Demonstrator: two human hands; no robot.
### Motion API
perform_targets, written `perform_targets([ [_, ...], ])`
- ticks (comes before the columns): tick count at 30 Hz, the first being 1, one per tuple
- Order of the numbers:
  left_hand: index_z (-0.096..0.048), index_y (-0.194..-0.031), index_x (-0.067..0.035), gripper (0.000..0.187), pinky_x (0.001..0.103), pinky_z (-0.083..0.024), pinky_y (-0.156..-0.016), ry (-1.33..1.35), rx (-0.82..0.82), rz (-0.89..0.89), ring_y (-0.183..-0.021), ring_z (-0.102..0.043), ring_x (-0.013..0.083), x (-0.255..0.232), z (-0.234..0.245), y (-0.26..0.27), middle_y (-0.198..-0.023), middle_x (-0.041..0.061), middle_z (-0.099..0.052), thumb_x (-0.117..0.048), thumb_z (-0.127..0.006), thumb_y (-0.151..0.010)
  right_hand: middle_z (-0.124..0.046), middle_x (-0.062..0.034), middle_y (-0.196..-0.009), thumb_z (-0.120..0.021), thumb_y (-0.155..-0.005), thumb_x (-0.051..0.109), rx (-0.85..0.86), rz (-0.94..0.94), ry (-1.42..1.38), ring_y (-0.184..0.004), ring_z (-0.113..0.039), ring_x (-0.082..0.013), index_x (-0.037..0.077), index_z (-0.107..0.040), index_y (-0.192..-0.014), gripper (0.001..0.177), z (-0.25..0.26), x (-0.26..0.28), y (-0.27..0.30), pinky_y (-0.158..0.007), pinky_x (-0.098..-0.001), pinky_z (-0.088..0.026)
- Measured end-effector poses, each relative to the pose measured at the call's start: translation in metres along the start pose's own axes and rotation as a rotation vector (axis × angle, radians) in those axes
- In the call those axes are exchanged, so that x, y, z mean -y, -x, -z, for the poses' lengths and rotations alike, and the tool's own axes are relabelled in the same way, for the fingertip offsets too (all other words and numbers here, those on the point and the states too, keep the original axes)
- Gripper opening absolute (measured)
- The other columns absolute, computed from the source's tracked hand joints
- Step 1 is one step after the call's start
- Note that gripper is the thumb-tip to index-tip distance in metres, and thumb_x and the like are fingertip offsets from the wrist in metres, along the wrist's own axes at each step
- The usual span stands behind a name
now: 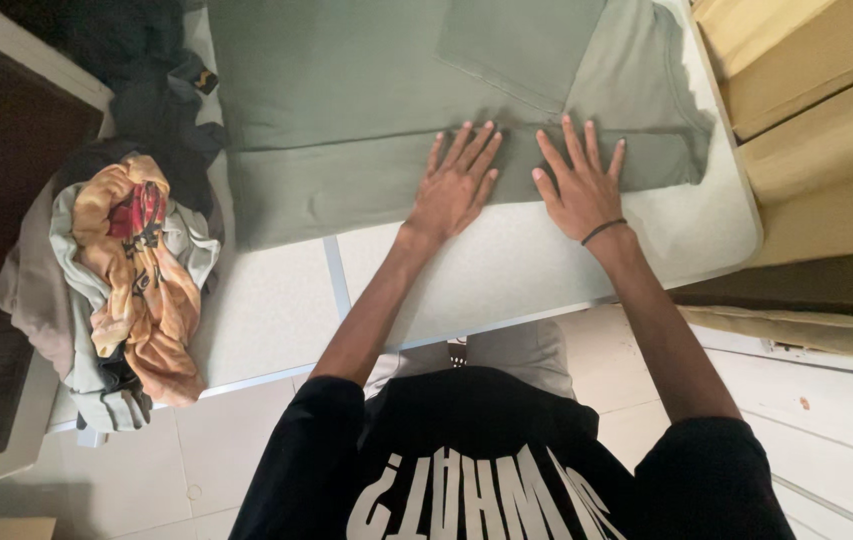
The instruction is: The person folds a green t-shirt by hand on a white table, smoothing out the wrinkles and folding the sleeves and body into a compact rectangle.
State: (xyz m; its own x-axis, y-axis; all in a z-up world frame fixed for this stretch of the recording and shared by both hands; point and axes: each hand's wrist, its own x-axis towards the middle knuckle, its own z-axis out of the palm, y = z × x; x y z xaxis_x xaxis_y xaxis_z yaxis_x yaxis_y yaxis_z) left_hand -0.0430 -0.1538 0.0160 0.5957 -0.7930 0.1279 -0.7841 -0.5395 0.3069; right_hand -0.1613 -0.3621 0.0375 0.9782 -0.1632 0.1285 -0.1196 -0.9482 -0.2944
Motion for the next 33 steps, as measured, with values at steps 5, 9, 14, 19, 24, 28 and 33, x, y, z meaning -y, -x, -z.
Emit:
perform_targets([
  [5,-0.029,-0.163,-0.022,0.065,0.057,-0.007,-0.128,-0.036,0.081,0.044,-0.159,-0.012,0.0261,-0.012,0.004,-0.012,-0.172,-0.002,-0.019,-0.051,-0.038,-0.106,-0.02,-0.0158,-0.171,-0.042,-0.107,0.044,0.033,-0.078,0.048,-0.157,-0.016,-0.0423,0.023,-0.041,-0.16,0.058,0.006,-0.026,0.006,-0.117,-0.0776,-0.002],
  [9,-0.028,-0.164,-0.028,0.07,0.055,-0.005,-0.129,-0.068,0.068,0.068,-0.159,-0.009,0.0258,-0.01,0.007,-0.008,-0.172,-0.005,-0.017,-0.059,-0.042,-0.102,-0.018,-0.022,-0.171,-0.04,-0.109,0.047,-0.056,-0.067,-0.008,-0.157,-0.013,-0.0455,0.02,-0.037,-0.164,0.061,0.021,-0.065,0.015,-0.125,-0.0705,-0.005],
  [14,-0.027,-0.163,-0.029,0.07,0.056,-0.005,-0.129,-0.084,0.043,0.068,-0.159,-0.009,0.0259,-0.012,0.006,-0.008,-0.172,-0.005,-0.017,-0.06,-0.042,-0.102,-0.018,-0.0253,-0.172,-0.041,-0.112,0.048,-0.1,-0.103,0.057,-0.159,-0.009,-0.0484,0.015,-0.038,-0.163,0.061,0.023,-0.063,0.012,-0.123,-0.0725,0.001],
  [19,-0.027,-0.165,-0.03,0.07,0.056,-0.005,-0.129,-0.067,0.049,0.064,-0.16,-0.01,0.0261,-0.009,0.004,-0.005,-0.172,-0.004,-0.018,-0.062,-0.039,-0.103,-0.021,-0.0187,-0.172,-0.04,-0.107,0.052,-0.004,-0.105,0.008,-0.159,-0.009,-0.0457,0.023,-0.04,-0.16,0.06,0.005,-0.022,-0.001,-0.113,-0.0819,0.007],
  [24,-0.025,-0.165,-0.029,0.073,0.056,-0.006,-0.128,-0.112,0.004,0.137,-0.159,-0.011,0.0279,0.033,0.006,0.021,-0.172,0.003,-0.016,-0.067,-0.035,-0.103,-0.021,-0.0186,-0.169,-0.042,-0.103,0.058,0.002,-0.134,0.061,-0.155,-0.01,-0.0465,0.027,-0.039,-0.159,0.065,-0.001,-0.016,-0.008,-0.106,-0.0857,0.01],
  [28,-0.026,-0.166,-0.027,0.073,0.057,-0.008,-0.128,-0.192,-0.082,0.214,-0.159,-0.013,0.0313,0.092,0.024,0.069,-0.174,0.006,-0.015,-0.066,-0.034,-0.105,-0.021,-0.0174,-0.171,-0.042,-0.103,0.057,0.012,-0.16,0.021,-0.157,-0.011,-0.046,0.027,-0.037,-0.162,0.066,0.0,-0.012,-0.003,-0.108,-0.0855,0.009],
  [33,-0.028,-0.166,-0.019,0.073,0.06,-0.012,-0.128,-0.141,-0.131,0.403,-0.159,-0.016,0.038,0.143,0.072,0.127,-0.173,0.013,-0.017,-0.062,-0.036,-0.107,-0.021,-0.0181,-0.17,-0.042,-0.103,0.057,0.009,-0.134,0.023,-0.157,-0.01,-0.0463,0.026,-0.036,-0.162,0.067,0.0,-0.015,-0.004,-0.108,-0.0848,0.009],
])
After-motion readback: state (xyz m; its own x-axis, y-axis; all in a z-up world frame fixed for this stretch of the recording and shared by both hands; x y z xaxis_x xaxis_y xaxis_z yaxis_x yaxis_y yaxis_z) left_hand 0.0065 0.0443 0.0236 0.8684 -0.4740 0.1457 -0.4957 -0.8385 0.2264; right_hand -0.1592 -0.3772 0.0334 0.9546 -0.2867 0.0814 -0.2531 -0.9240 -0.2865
